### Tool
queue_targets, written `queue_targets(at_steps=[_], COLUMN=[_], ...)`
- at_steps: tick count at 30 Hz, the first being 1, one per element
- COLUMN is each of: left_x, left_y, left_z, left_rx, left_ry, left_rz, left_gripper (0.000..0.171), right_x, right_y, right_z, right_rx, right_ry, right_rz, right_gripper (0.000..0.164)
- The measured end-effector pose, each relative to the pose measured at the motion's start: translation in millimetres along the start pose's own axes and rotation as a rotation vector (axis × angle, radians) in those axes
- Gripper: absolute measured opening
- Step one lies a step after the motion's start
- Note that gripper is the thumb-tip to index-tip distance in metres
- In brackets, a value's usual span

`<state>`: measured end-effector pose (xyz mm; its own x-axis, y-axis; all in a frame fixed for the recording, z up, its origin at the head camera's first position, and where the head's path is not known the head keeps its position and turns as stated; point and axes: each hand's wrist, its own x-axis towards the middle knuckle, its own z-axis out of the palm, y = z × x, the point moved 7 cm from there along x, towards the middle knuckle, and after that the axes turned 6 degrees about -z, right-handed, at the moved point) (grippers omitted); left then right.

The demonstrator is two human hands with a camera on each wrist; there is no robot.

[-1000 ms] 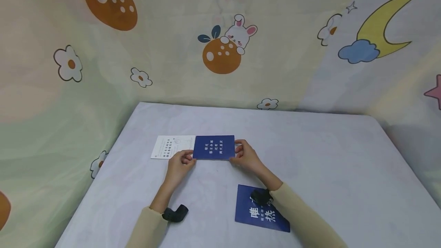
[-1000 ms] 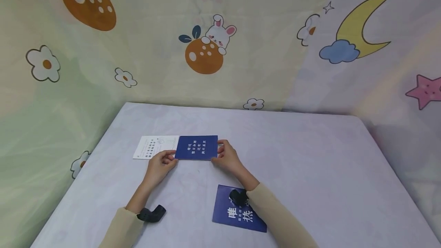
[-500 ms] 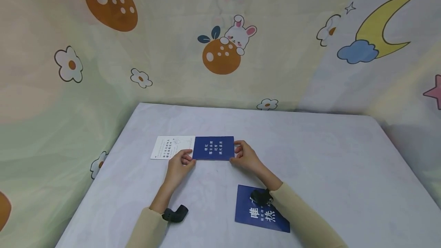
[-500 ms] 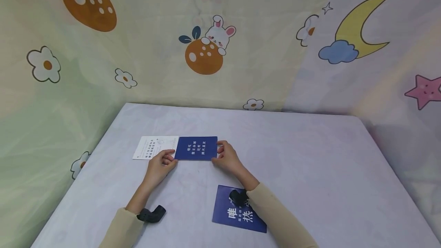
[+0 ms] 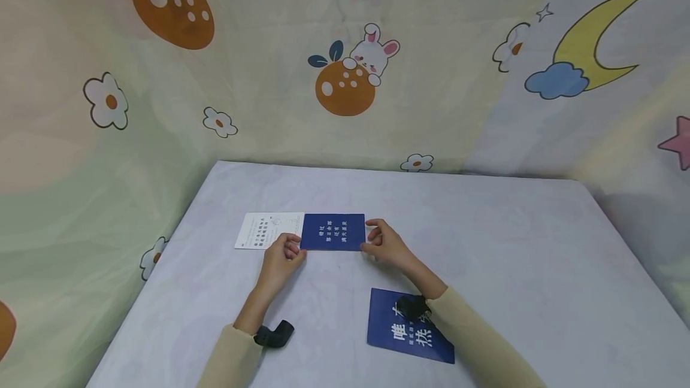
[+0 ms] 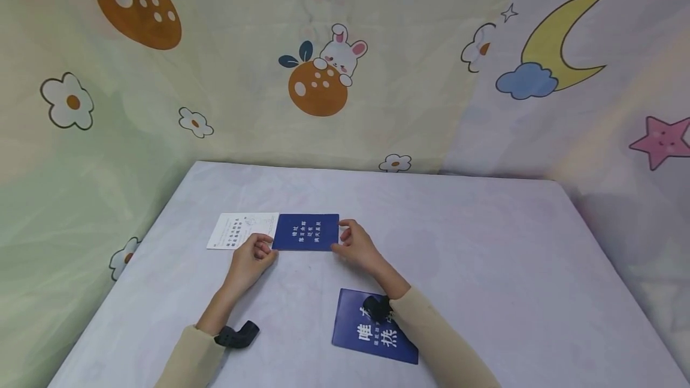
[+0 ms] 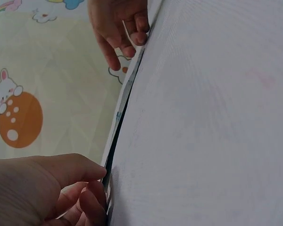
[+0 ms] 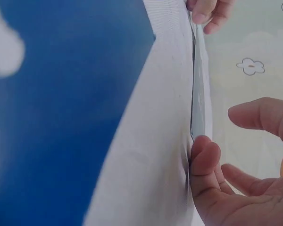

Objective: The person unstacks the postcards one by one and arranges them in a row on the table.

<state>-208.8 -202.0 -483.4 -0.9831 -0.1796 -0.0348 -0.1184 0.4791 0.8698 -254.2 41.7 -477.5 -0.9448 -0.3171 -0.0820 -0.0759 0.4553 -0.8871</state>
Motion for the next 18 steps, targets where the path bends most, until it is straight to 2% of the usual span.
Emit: queue_targets(at_steps=[8, 13, 18], left_x=[-10.1, -24.0, -33.8], left_y=[10.7, 23.6, 34.6], left_z=[6.7, 19.4, 30.6], left_rx=[0.024, 0.090, 0.113], left_ry=[-0.031, -0.089, -0.146], left_rz=[0.024, 0.058, 0.081], left_gripper=[0.034, 0.038, 0.039], right_x=[-10.4, -19.7, -31.0], right_y=[-6.0, -7.7, -9.8], right_z=[-7.4, -14.1, -21.3], right_rx=[0.022, 0.005, -0.017], right_ry=[-0.020, -0.009, 0.001], right_rz=[-0.029, -0.044, -0.055], right_gripper=[0.051, 0.043, 0.040])
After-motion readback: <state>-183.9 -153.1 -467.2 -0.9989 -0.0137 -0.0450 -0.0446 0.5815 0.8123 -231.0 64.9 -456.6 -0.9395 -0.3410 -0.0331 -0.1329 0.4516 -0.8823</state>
